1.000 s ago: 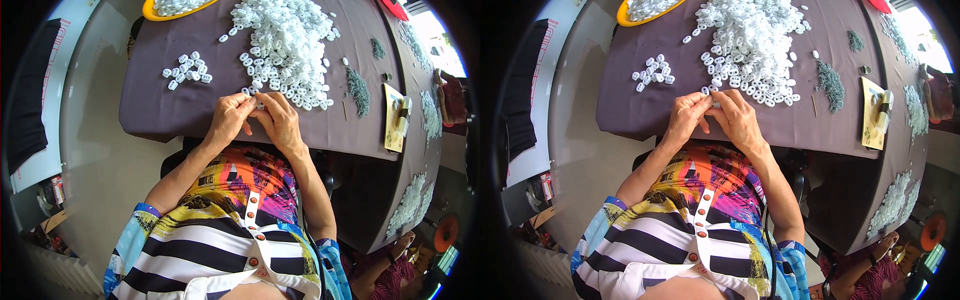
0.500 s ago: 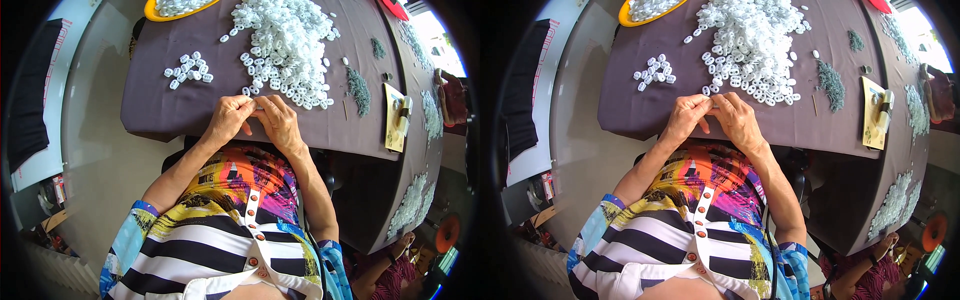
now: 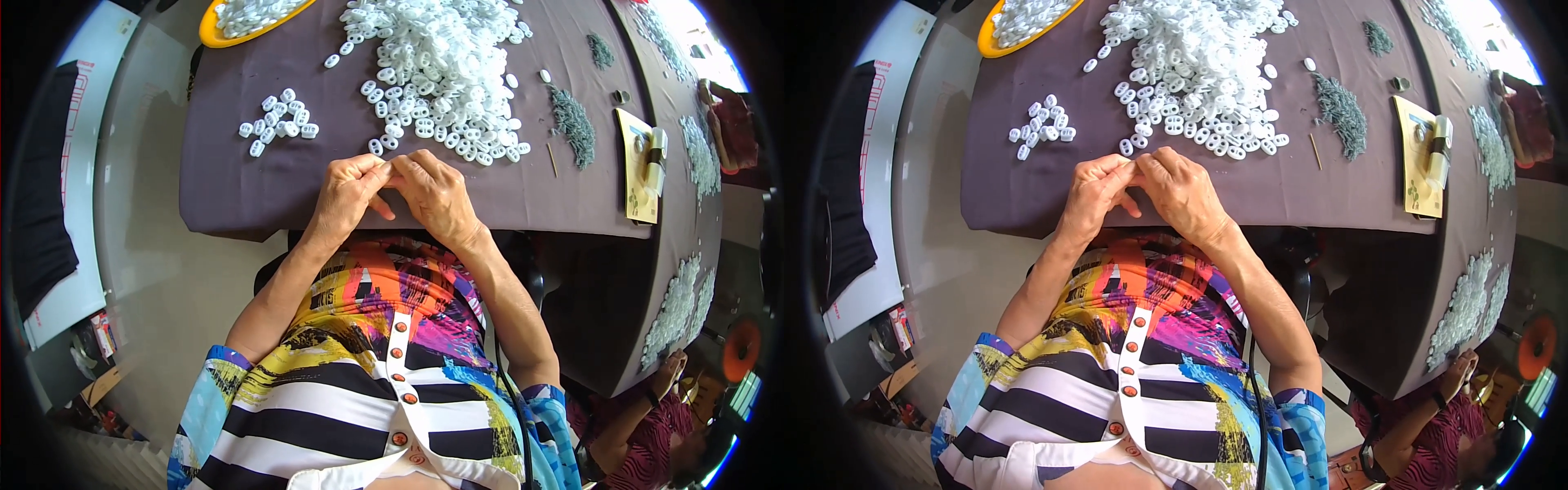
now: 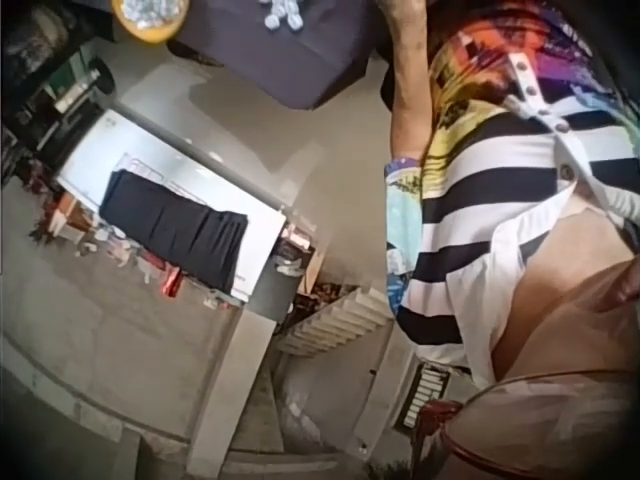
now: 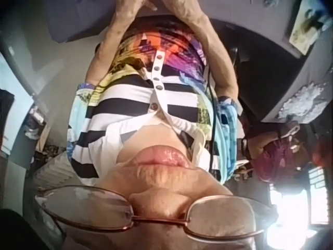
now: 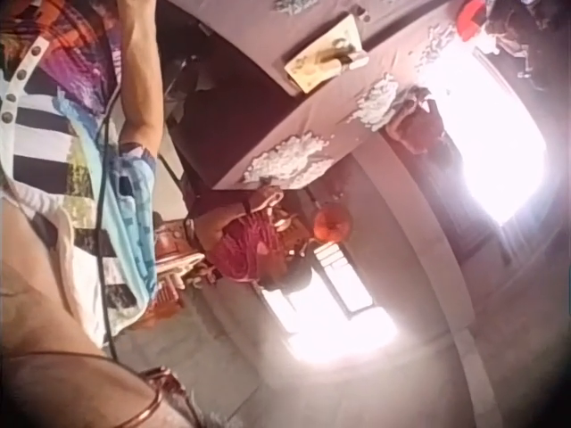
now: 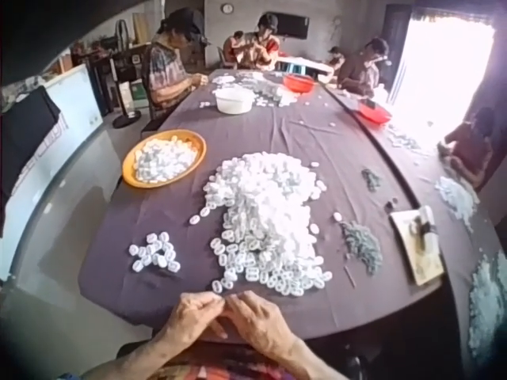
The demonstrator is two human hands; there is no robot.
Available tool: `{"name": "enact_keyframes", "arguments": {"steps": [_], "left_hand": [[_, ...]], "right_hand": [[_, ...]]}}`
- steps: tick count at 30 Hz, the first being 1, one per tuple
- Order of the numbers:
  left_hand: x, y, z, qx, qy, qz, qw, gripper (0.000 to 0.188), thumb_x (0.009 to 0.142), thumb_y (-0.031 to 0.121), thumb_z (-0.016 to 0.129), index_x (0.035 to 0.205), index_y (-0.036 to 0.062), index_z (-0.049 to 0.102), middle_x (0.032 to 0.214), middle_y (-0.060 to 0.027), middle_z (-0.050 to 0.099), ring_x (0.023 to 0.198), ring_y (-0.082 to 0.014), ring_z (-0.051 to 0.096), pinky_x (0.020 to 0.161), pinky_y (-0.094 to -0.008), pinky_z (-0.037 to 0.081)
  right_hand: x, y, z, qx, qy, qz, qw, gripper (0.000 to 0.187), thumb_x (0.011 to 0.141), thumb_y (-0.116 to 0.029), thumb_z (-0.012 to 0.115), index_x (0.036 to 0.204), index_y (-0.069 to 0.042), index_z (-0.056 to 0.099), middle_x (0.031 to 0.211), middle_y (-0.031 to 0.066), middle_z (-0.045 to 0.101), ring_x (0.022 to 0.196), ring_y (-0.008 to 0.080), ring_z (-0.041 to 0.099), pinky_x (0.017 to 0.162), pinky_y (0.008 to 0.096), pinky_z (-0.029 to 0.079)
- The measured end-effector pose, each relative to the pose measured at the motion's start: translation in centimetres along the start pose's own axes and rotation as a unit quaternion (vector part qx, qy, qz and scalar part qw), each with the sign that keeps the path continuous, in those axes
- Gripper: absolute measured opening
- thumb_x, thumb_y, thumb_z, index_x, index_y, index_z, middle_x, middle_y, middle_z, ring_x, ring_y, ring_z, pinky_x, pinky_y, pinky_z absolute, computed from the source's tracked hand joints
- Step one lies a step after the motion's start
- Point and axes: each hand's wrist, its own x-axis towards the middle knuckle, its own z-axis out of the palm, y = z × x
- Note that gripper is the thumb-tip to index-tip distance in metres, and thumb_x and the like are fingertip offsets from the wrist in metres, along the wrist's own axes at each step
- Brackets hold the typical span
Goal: The person sorts small white plastic circular components by hand on a table.
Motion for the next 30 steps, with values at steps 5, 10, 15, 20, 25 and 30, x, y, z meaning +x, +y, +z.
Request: {"name": "enact_keyframes", "arguments": {"steps": [5,10,15,20,25,30], "left_hand": [[-0.1,-0.3,0.6,-0.02,0.059,0.016,0.998,0.021,0.092,0.015,0.048,0.088,-0.0032,0.059,0.059,0.0002,0.051,0.042,-0.0031,0.041,0.042,-0.0225,0.047],[0.0,-0.5,0.8,0.038,0.076,0.024,0.996,0.02,0.09,0.013,0.051,0.085,-0.0039,0.059,0.052,0.0041,0.042,0.038,-0.0026,0.036,0.037,-0.0224,0.046],[-0.2,-0.4,-0.7,-0.007,0.079,0.024,0.997,0.019,0.089,0.015,0.053,0.082,-0.0022,0.059,0.052,0.0048,0.038,0.037,-0.001,0.031,0.034,-0.021,0.043],[-0.1,0.7,-2.4,0.126,0.114,0.03,0.985,0.021,0.091,0.016,0.05,0.082,-0.0015,0.059,0.054,0.0046,0.038,0.04,-0.0009,0.032,0.033,-0.0195,0.041],[0.1,1.2,-4.4,0.176,0.151,0.04,0.972,0.022,0.091,0.017,0.05,0.082,-0.0008,0.059,0.054,0.0054,0.037,0.042,-0.001,0.033,0.034,-0.0189,0.039],[0.0,1.5,-5.6,0.228,0.189,0.043,0.954,0.022,0.09,0.017,0.051,0.084,-0.0019,0.061,0.054,0.005,0.038,0.04,-0.0018,0.036,0.033,-0.019,0.036]], "right_hand": [[0.1,0.0,0.1,0.026,0.019,-0.021,0.999,0.027,0.07,-0.003,0.066,0.096,-0.002,0.057,0.086,0.0075,0.056,0.074,0.0231,0.059,0.061,0.0315,0.051],[-0.3,-0.8,-2.9,0.116,0.048,0.059,0.99,0.036,0.072,-0.005,0.068,0.107,-0.004,0.057,0.089,0.0118,0.058,0.074,0.028,0.06,0.063,0.0341,0.051],[-2.6,5.4,-8.5,-0.003,0.19,0.187,0.964,0.012,0.075,0.003,0.061,0.086,-0.002,0.064,0.08,0.0108,0.061,0.066,0.0194,0.062,0.056,0.0271,0.049],[-3.3,10.7,-12.4,-0.183,0.171,0.209,0.945,0.008,0.077,-0.005,0.061,0.084,-0.002,0.064,0.076,0.0118,0.061,0.067,0.0269,0.06,0.062,0.0328,0.047],[-2.3,11.3,-12.4,-0.194,0.142,0.236,0.941,0.008,0.076,-0.008,0.062,0.081,-0.002,0.064,0.077,0.012,0.061,0.071,0.0299,0.06,0.065,0.0353,0.047],[-1.9,11.5,-12.6,-0.226,0.1,0.25,0.936,0.01,0.077,-0.011,0.062,0.081,-0.002,0.064,0.078,0.013,0.061,0.073,0.0313,0.06,0.067,0.0371,0.047]]}}
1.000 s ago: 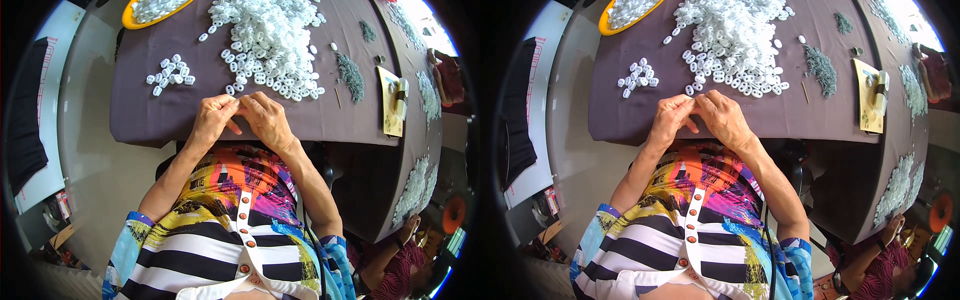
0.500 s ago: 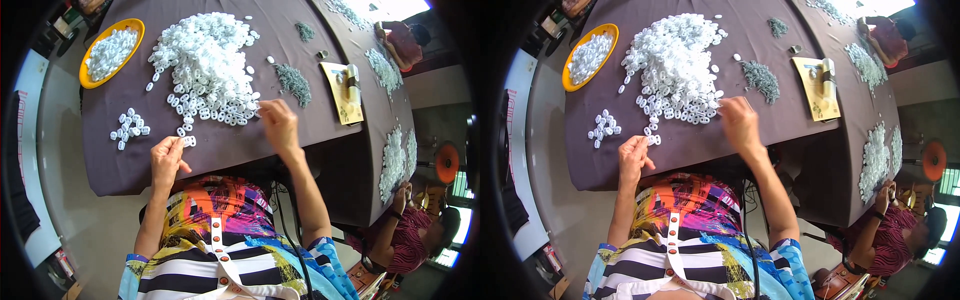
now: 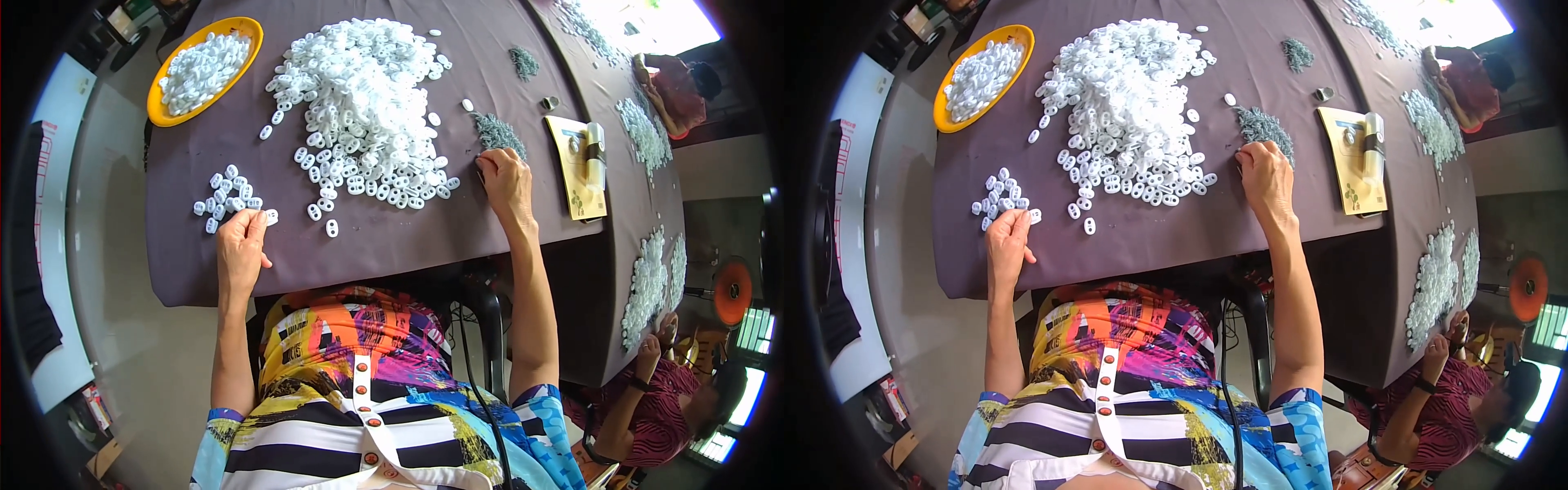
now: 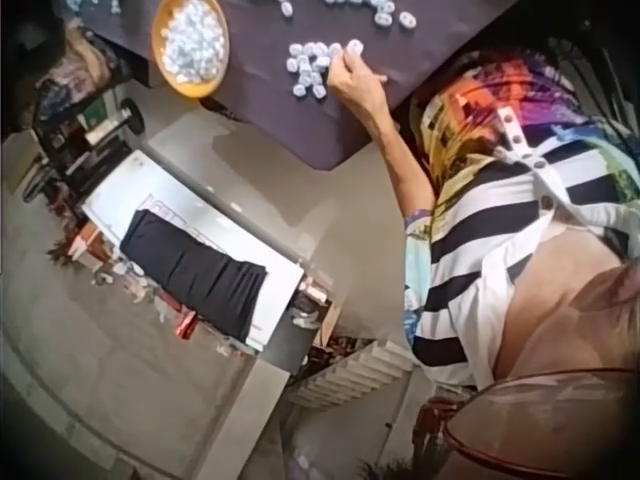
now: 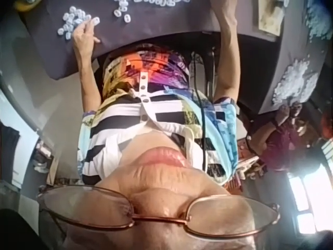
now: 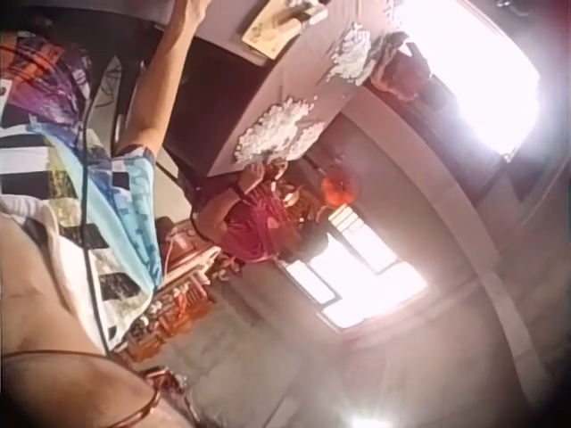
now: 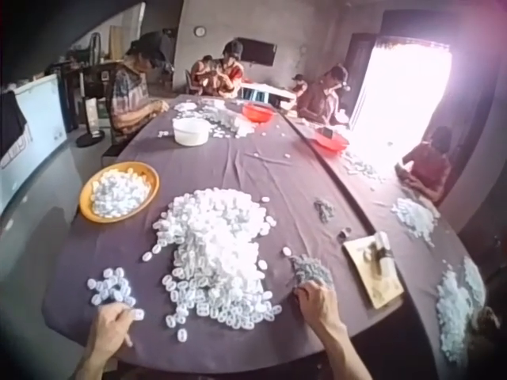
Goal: The person sorts small white plastic circular components by hand on a table.
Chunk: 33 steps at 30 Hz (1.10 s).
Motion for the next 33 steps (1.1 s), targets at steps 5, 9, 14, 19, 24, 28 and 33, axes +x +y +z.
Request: {"name": "enact_keyframes", "arguments": {"steps": [5,9,14,19,24,28,33], "left_hand": [[0.3,0.4,0.3,0.025,0.013,0.007,1.0,0.021,0.088,0.017,0.054,0.084,-0.0023,0.062,0.054,0.0044,0.04,0.039,-0.0023,0.035,0.033,-0.019,0.036],[0.1,0.6,0.1,0.032,0.018,-0.008,0.999,0.02,0.087,0.017,0.056,0.084,-0.0019,0.062,0.054,0.0044,0.04,0.04,-0.0021,0.035,0.033,-0.0188,0.035],[0.0,1.2,0.3,0.041,0.091,0.003,0.995,0.018,0.086,0.018,0.061,0.083,-0.0005,0.062,0.059,0.0031,0.048,0.046,-0.002,0.039,0.038,-0.0189,0.035],[-0.1,1.5,1.5,0.04,0.132,0.125,0.982,0.018,0.086,0.017,0.061,0.083,-0.001,0.06,0.062,0.0021,0.053,0.054,-0.0033,0.044,0.049,-0.0197,0.037],[-0.1,2.1,3.0,0.011,0.075,0.113,0.991,0.014,0.086,0.013,0.061,0.084,-0.0002,0.061,0.067,0.0039,0.055,0.059,-0.0018,0.043,0.053,-0.0178,0.036],[-1.3,3.7,5.2,-0.038,-0.029,0.125,0.991,0.009,0.085,0.008,0.06,0.087,0.0008,0.064,0.065,0.0061,0.053,0.059,-0.0006,0.042,0.051,-0.0181,0.035],[-1.0,6.8,8.8,-0.096,-0.111,0.194,0.97,0.01,0.084,0.006,0.058,0.09,-0.0004,0.062,0.065,-0.0065,0.06,0.056,-0.0075,0.051,0.052,-0.0232,0.042]], "right_hand": [[0.4,-0.2,-0.3,-0.03,-0.014,-0.007,0.999,0.01,0.077,-0.011,0.061,0.08,-0.002,0.064,0.079,0.0133,0.061,0.074,0.0317,0.06,0.067,0.0378,0.047],[-0.1,0.5,-0.7,0.071,0.0,-0.033,0.997,0.008,0.078,-0.007,0.06,0.082,-0.001,0.063,0.074,0.0119,0.061,0.065,0.0251,0.06,0.062,0.0327,0.046],[-0.5,0.5,-0.8,0.124,-0.005,0.045,0.991,0.006,0.079,-0.007,0.058,0.082,-0.001,0.06,0.074,0.0139,0.061,0.067,0.0287,0.06,0.062,0.034,0.046],[-0.4,0.7,-1.0,0.126,0.004,0.089,0.988,0.008,0.081,-0.008,0.058,0.082,-0.001,0.061,0.071,0.0146,0.062,0.065,0.0279,0.061,0.061,0.0333,0.046],[-0.8,0.0,-1.4,0.12,0.009,0.074,0.99,0.012,0.082,-0.011,0.059,0.082,0.001,0.061,0.067,0.0117,0.062,0.059,0.0214,0.058,0.059,0.029,0.046],[-1.3,-2.8,-2.4,0.273,-0.046,0.15,0.949,0.012,0.084,-0.011,0.058,0.083,0.0,0.063,0.065,0.0021,0.059,0.054,0.0055,0.048,0.051,0.0207,0.038],[-2.6,-7.5,-3.3,0.496,-0.183,0.191,0.827,0.013,0.087,-0.014,0.058,0.084,-0.002,0.06,0.066,-0.0011,0.054,0.054,0.0035,0.043,0.048,0.0188,0.032]]}}
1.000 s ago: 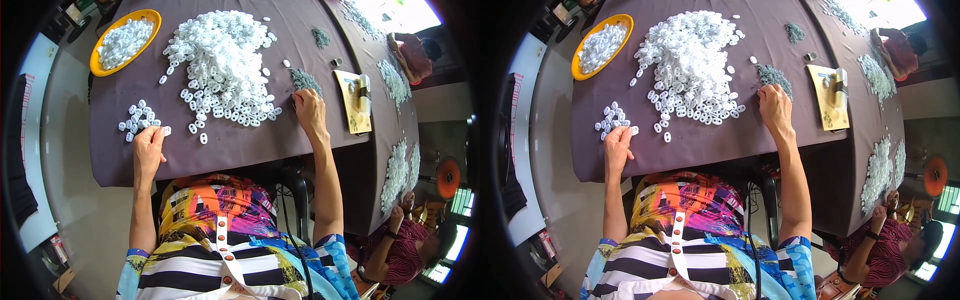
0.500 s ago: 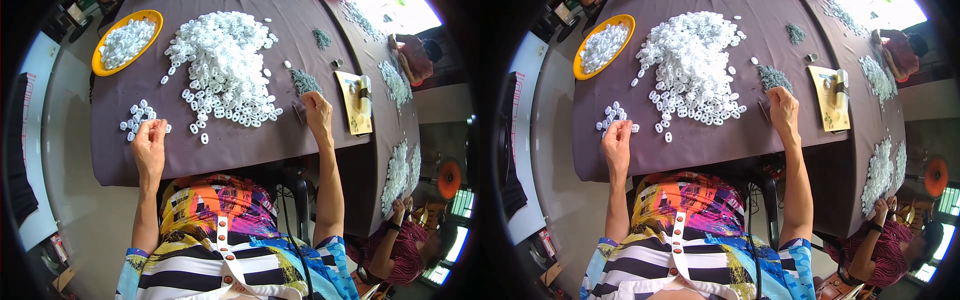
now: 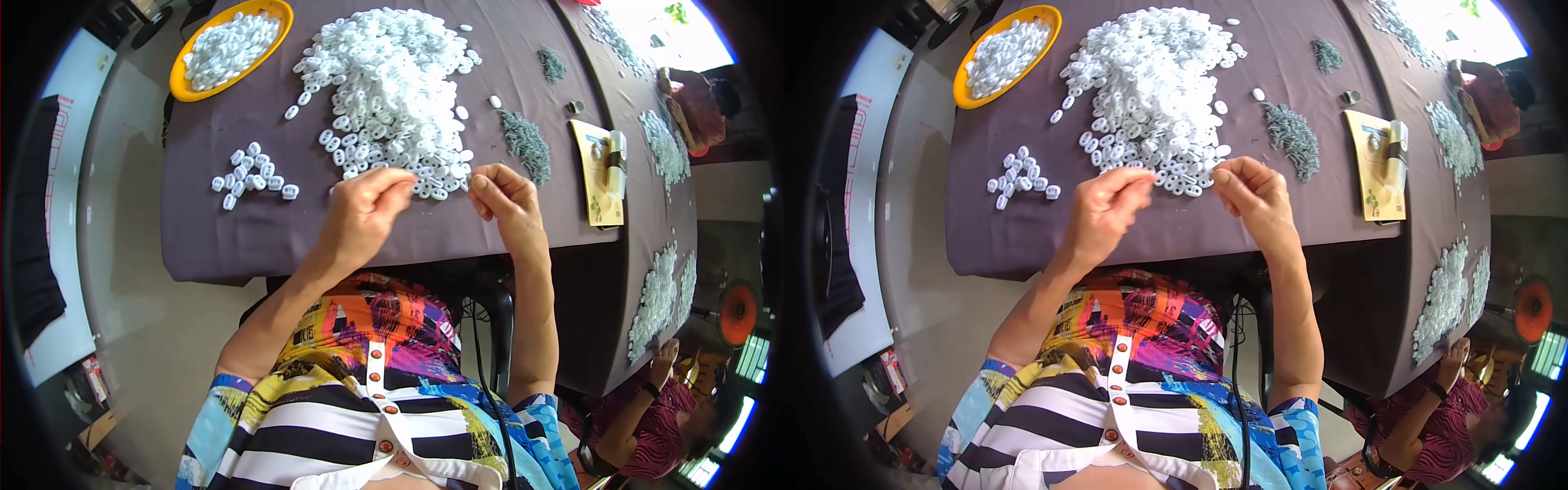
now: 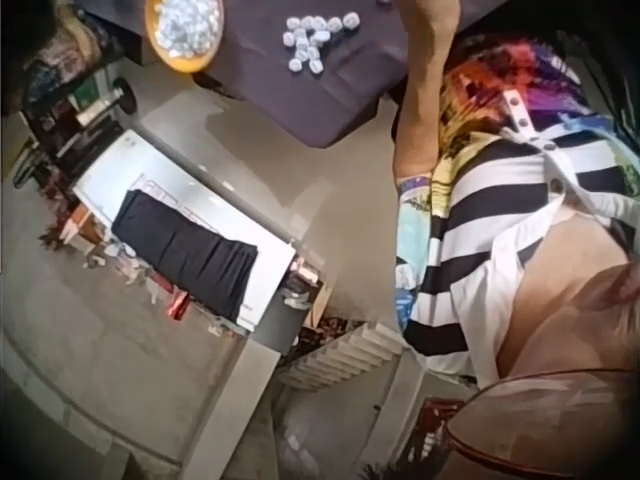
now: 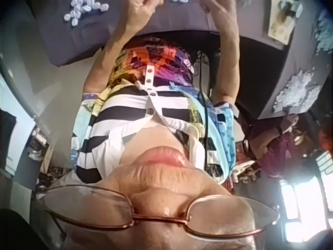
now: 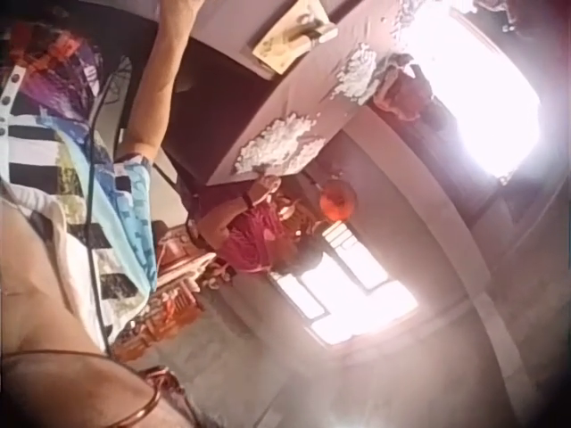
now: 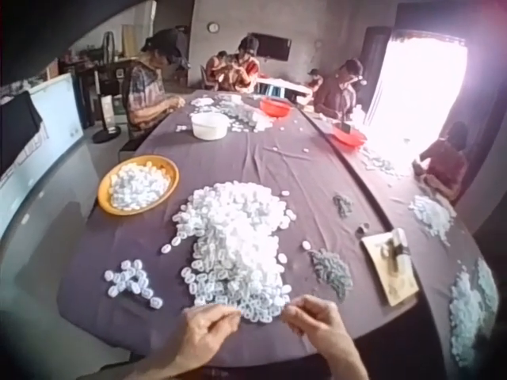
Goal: The person sorts small white plastic circular components by hand on a table.
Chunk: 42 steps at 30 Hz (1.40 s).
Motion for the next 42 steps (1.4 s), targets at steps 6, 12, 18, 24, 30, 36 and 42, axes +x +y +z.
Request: {"name": "enact_keyframes", "arguments": {"steps": [6,12,18,24,30,36,42], "left_hand": [[0.4,0.5,1.4,-0.056,-0.05,-0.077,0.994,0.011,0.081,0.009,0.062,0.087,-0.0001,0.062,0.066,-0.006,0.061,0.056,-0.0076,0.051,0.052,-0.0249,0.044],[-0.6,-1.4,2.0,-0.045,-0.043,-0.054,0.997,0.013,0.088,0.015,0.057,0.085,0.0031,0.06,0.064,0.0013,0.057,0.051,-0.0028,0.047,0.043,-0.0193,0.039],[-0.6,-0.6,1.3,-0.088,-0.102,-0.188,0.973,0.016,0.089,0.016,0.054,0.084,0.0004,0.057,0.061,-0.0004,0.055,0.046,-0.005,0.049,0.039,-0.0206,0.041],[-1.4,-1.5,1.8,-0.042,-0.039,-0.118,0.991,0.013,0.083,0.009,0.055,0.077,-0.0021,0.055,0.06,-0.0134,0.058,0.053,-0.0206,0.058,0.051,-0.0338,0.044],[-1.9,-2.2,2.1,-0.016,0.003,-0.054,0.998,0.013,0.087,0.012,0.053,0.081,0.0002,0.055,0.06,0.001,0.052,0.054,-0.0045,0.044,0.048,-0.0234,0.038],[-2.0,-2.3,2.8,-0.079,0.01,-0.08,0.994,0.013,0.086,0.011,0.053,0.08,-0.0001,0.055,0.063,-0.0002,0.053,0.056,-0.0045,0.046,0.05,-0.0233,0.04],[-1.9,-2.7,2.9,-0.08,0.014,-0.081,0.993,0.013,0.086,0.011,0.053,0.079,0.0006,0.054,0.061,0.0009,0.052,0.057,-0.004,0.045,0.05,-0.0231,0.039]], "right_hand": [[-0.8,1.1,2.8,0.086,-0.085,0.037,0.992,0.012,0.087,-0.013,0.058,0.083,-0.002,0.06,0.067,-0.0007,0.055,0.057,0.0048,0.044,0.051,0.0189,0.034],[-1.7,2.2,3.6,0.034,-0.072,0.043,0.996,0.012,0.086,-0.011,0.058,0.084,0.0,0.06,0.068,-0.0006,0.055,0.058,0.0048,0.046,0.052,0.0192,0.036],[-2.1,2.8,3.9,0.004,-0.058,0.016,0.998,0.009,0.085,-0.008,0.058,0.086,0.0,0.06,0.07,-0.0011,0.056,0.058,0.0042,0.046,0.053,0.0182,0.037],[-2.5,3.2,4.6,-0.099,-0.023,-0.039,0.994,0.005,0.084,-0.005,0.059,0.085,0.0,0.06,0.067,-0.0033,0.055,0.058,0.0029,0.045,0.052,0.0179,0.038],[-2.6,3.6,5.3,-0.097,-0.006,-0.044,0.994,0.006,0.085,-0.006,0.058,0.086,0.001,0.058,0.067,-0.0026,0.055,0.057,0.0028,0.045,0.051,0.0181,0.038],[-2.4,3.7,4.8,0.039,-0.038,0.009,0.998,0.01,0.089,-0.008,0.054,0.086,0.001,0.057,0.066,0.0013,0.056,0.055,0.0063,0.05,0.051,0.0201,0.041],[-2.3,4.0,4.9,0.073,-0.045,-0.013,0.996,0.009,0.089,-0.006,0.053,0.084,0.001,0.056,0.066,0.002,0.056,0.054,0.0073,0.051,0.052,0.02,0.042]]}}
